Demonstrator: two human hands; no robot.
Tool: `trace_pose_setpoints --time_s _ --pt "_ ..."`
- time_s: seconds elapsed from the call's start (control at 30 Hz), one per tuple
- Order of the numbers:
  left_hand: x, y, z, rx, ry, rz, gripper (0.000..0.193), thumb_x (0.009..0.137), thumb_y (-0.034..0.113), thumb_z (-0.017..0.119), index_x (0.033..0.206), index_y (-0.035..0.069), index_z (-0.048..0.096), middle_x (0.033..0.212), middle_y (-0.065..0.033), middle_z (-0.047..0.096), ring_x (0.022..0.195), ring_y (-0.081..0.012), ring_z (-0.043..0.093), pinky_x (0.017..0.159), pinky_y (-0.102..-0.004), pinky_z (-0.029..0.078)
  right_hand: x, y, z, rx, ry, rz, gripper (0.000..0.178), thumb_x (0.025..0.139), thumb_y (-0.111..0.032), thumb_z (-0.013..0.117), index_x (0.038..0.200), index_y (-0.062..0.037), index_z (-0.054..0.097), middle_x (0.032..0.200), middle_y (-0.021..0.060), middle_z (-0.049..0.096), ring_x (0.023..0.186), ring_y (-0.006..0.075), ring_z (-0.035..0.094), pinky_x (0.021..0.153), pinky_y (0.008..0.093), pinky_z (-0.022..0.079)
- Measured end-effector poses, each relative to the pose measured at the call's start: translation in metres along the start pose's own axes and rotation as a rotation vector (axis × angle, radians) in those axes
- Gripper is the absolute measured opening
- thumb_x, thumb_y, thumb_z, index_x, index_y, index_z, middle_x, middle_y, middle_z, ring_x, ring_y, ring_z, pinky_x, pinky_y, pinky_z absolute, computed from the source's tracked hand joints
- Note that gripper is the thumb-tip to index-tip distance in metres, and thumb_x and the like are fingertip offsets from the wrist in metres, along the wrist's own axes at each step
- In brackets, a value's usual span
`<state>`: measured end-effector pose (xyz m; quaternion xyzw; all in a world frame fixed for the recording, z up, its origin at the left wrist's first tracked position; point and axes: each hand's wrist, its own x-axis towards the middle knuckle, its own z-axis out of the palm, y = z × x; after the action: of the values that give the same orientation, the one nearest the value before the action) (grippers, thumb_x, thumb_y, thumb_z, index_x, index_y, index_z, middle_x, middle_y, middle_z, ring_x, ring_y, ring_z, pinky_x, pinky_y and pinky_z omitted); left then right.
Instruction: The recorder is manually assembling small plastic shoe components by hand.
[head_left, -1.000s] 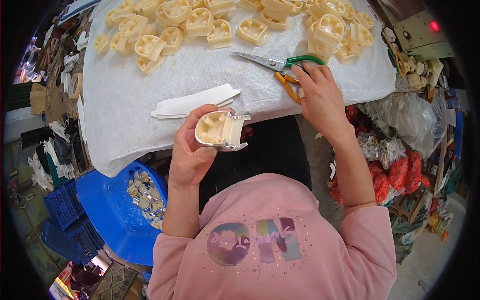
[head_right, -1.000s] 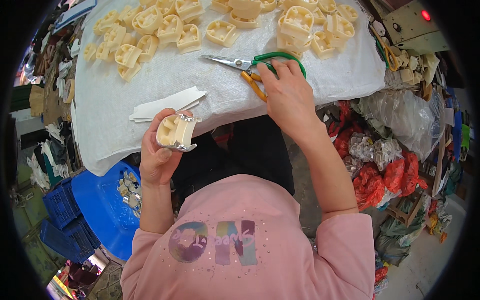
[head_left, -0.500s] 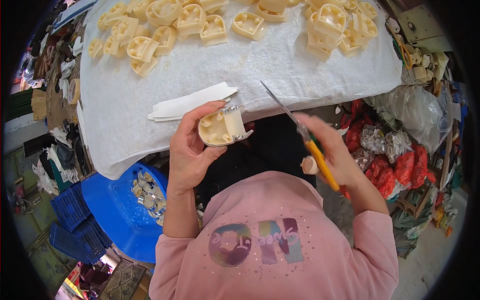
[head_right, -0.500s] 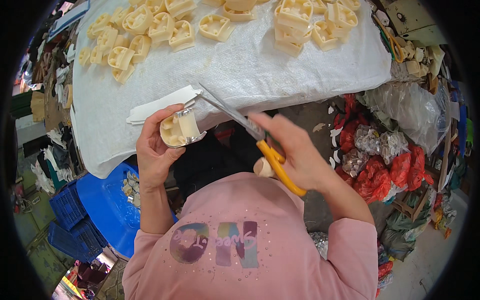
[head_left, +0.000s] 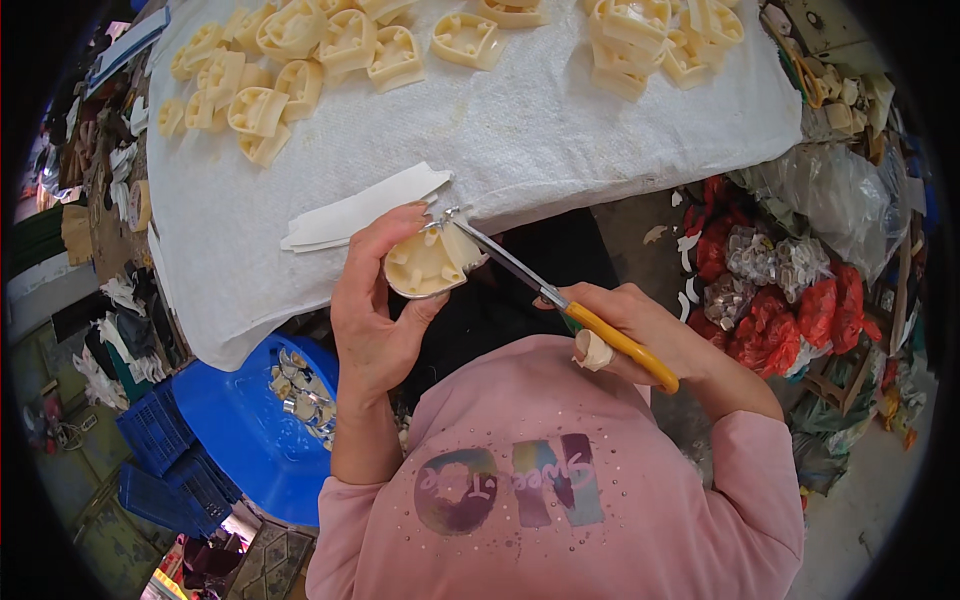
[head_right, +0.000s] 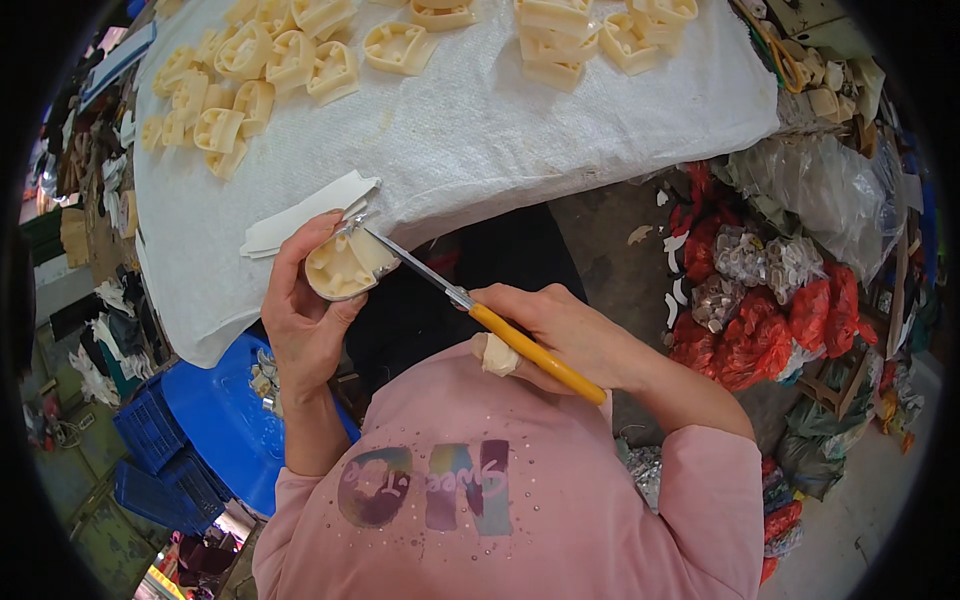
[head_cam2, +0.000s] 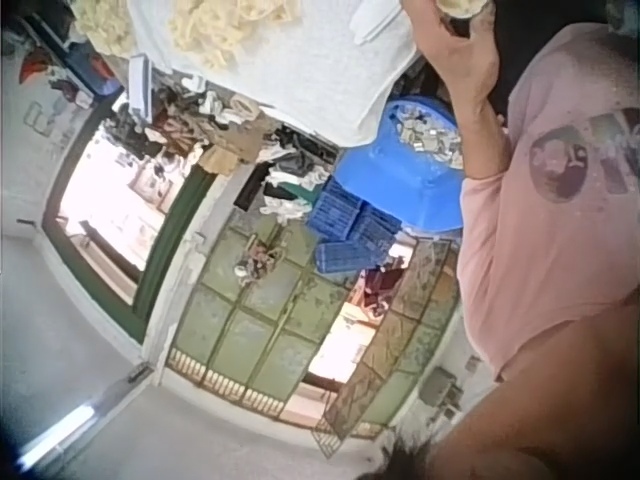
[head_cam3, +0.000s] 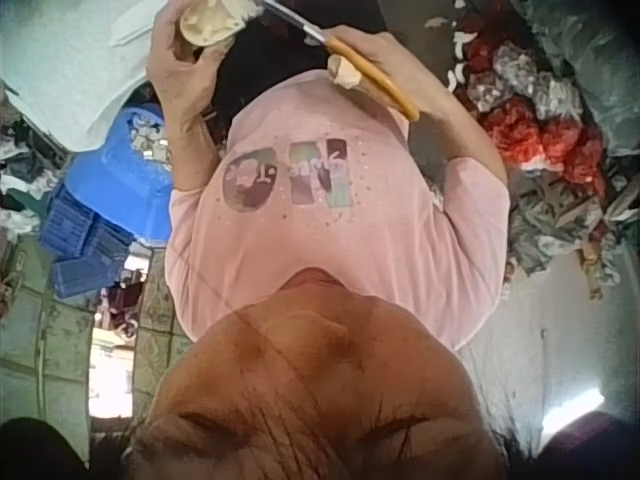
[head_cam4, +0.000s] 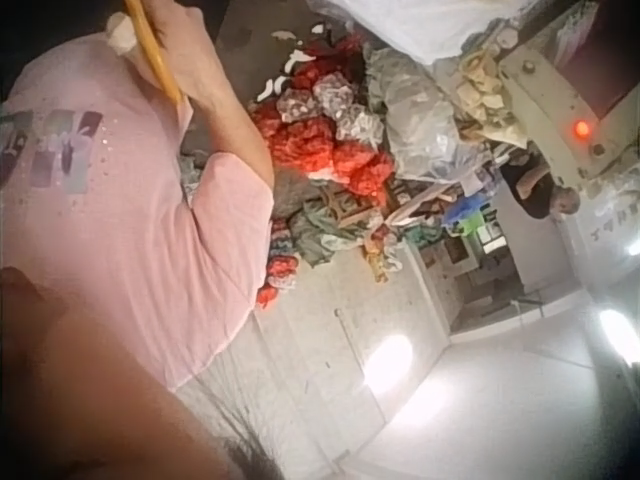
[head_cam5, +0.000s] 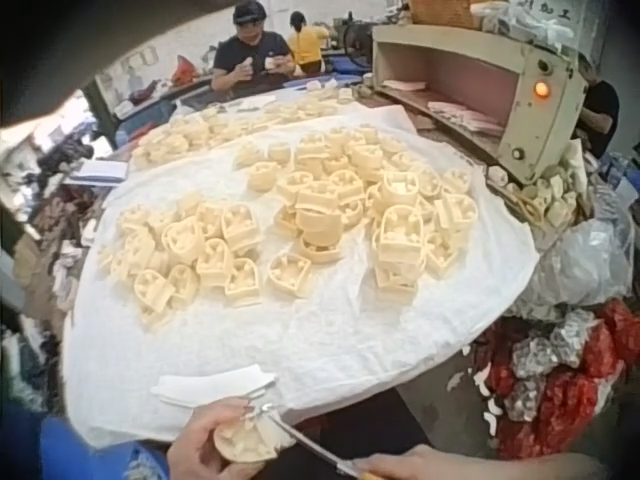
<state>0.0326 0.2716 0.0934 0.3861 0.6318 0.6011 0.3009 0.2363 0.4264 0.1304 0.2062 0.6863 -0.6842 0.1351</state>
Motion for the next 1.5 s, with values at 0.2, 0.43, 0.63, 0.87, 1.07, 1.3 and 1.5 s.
trace_pose_setpoints --time_s 0.2,0.43,0.63,0.87,1.07,1.3,1.5 --pt "0.001 0.003 0.003 0.106 -0.026 0.035 0.056 0.072 0.012 0.075 0.12 -0.001 0.049 0.126 -0.0152 0.049 0.118 -0.0243 0.048 0.1 -0.0349 0.038 0.003 0.01 0.004 -0.011 0.044 -0.065 0.035 0.081 -0.013 0.061 0.113 -0.0055 0.051 0.067 0.0098 0.059 0.056 0.0215 0.06 0.055 0.0281 0.044" --pt "-0.002 0.004 0.008 0.019 0.006 -0.014 0.058 0.071 0.013 0.076 0.121 -0.001 0.048 0.126 -0.0158 0.049 0.118 -0.0243 0.047 0.1 -0.035 0.038 0.004 0.014 0.007 0.007 0.03 -0.065 0.034 0.081 -0.011 0.06 0.113 -0.0057 0.051 0.066 0.0088 0.058 0.055 0.0163 0.059 0.054 0.027 0.044" --pt "0.0 0.005 0.01 -0.02 0.013 -0.033 0.059 0.071 0.013 0.076 0.121 -0.001 0.048 0.126 -0.0162 0.049 0.118 -0.024 0.048 0.1 -0.035 0.038 0.002 0.012 0.01 0.044 0.059 -0.095 0.034 0.079 -0.004 0.059 0.111 -0.0052 0.052 0.062 0.0069 0.057 0.05 0.0133 0.056 0.049 0.0251 0.041" --pt "-0.001 0.003 0.009 -0.066 -0.008 -0.08 0.06 0.071 0.014 0.077 0.121 -0.002 0.048 0.126 -0.0158 0.05 0.117 -0.0233 0.048 0.1 -0.0342 0.038 -0.003 0.007 0.007 0.167 -0.015 0.168 0.033 0.079 -0.005 0.058 0.111 -0.0038 0.052 0.063 0.0074 0.057 0.053 0.0136 0.057 0.048 0.0257 0.042" --pt "0.003 0.008 -0.005 -0.158 -0.009 -0.139 0.06 0.07 0.011 0.076 0.122 -0.001 0.049 0.126 -0.0135 0.05 0.116 -0.0215 0.048 0.099 -0.0328 0.038 -0.011 0.013 -0.012 -0.406 0.201 -0.203 0.048 0.076 -0.028 0.068 0.117 -0.007 0.054 0.078 0.0107 0.057 0.068 0.026 0.058 0.057 0.0333 0.043" --pt "0.012 0.017 -0.012 -0.148 -0.157 -0.176 0.06 0.07 0.013 0.077 0.122 -0.001 0.05 0.125 -0.0117 0.051 0.116 -0.02 0.048 0.099 -0.0312 0.037 -0.018 -0.031 -0.04 -1.087 0.272 -0.233 0.045 0.071 -0.037 0.07 0.109 -0.0146 0.061 0.071 0.0058 0.051 0.06 0.0238 0.053 0.061 0.0358 0.039" --pt "0.017 0.016 -0.013 -0.025 -0.228 -0.106 0.057 0.069 0.01 0.073 0.121 -0.002 0.051 0.122 -0.0112 0.051 0.115 -0.0204 0.048 0.098 -0.0311 0.037 -0.018 -0.04 -0.046 -1.239 0.252 -0.287 0.049 0.061 -0.031 0.077 0.106 -0.0161 0.064 0.066 0.0017 0.046 0.061 0.0182 0.048 0.065 0.0334 0.035"
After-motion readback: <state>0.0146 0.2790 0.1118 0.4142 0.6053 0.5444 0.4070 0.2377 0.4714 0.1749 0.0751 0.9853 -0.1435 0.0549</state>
